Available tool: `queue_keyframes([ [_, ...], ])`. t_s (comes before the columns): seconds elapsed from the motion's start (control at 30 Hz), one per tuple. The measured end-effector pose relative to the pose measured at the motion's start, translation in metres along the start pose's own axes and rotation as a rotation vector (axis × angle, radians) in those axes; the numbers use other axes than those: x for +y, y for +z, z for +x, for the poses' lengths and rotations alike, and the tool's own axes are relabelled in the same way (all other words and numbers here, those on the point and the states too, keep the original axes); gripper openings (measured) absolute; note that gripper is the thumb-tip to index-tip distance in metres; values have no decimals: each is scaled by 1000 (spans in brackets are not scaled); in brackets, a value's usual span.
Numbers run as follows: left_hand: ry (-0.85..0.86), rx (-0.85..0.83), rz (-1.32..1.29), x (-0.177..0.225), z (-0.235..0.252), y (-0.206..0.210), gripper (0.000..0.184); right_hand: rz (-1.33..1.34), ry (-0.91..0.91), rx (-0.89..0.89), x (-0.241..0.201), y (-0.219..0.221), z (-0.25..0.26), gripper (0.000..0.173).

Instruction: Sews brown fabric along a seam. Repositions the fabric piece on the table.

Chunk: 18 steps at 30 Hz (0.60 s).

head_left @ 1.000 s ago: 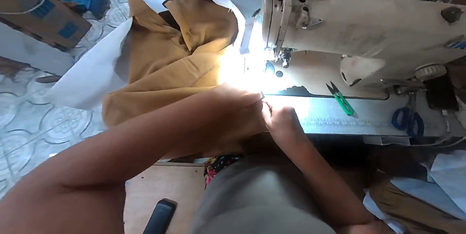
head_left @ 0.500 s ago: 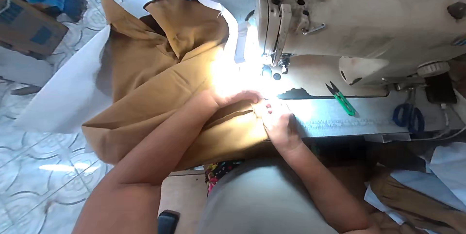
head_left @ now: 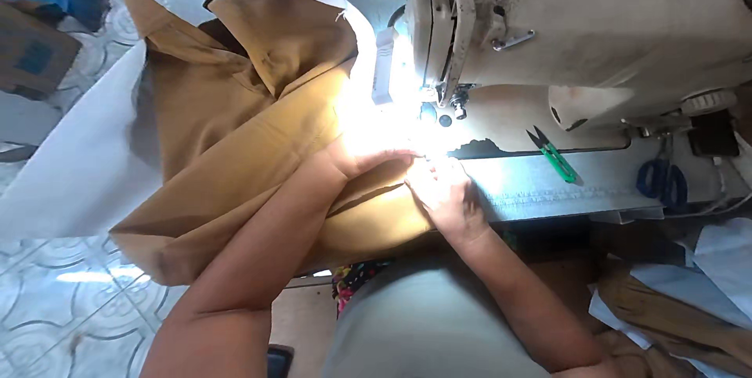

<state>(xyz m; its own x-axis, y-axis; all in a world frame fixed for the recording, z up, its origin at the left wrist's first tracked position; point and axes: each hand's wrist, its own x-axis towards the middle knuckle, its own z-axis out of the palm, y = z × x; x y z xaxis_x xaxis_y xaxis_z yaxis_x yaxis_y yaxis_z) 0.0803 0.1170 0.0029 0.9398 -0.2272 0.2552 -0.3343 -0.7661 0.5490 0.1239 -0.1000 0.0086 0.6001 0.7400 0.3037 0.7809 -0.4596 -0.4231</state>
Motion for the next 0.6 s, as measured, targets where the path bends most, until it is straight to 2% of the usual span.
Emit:
queue_keyframes([
  [0.17,108,17,133,1,12,3,17,-11,197,-64,-4,-3,5,38],
  [0.3,110,44,223,0,10,6,18,-120,133,15,1,-2,6,24],
  [0.37,59,54,216,3,9,6,20,-138,109,25,3,-3,7,22],
  [0.47,34,75,256,11,11,5,22,-117,77,32,5,-3,8,21],
  [0.53,33,62,279,11,11,5,24,-67,98,4,5,-5,8,17],
  [0.6,81,120,319,12,13,5,23,-25,141,-36,4,-8,6,12],
])
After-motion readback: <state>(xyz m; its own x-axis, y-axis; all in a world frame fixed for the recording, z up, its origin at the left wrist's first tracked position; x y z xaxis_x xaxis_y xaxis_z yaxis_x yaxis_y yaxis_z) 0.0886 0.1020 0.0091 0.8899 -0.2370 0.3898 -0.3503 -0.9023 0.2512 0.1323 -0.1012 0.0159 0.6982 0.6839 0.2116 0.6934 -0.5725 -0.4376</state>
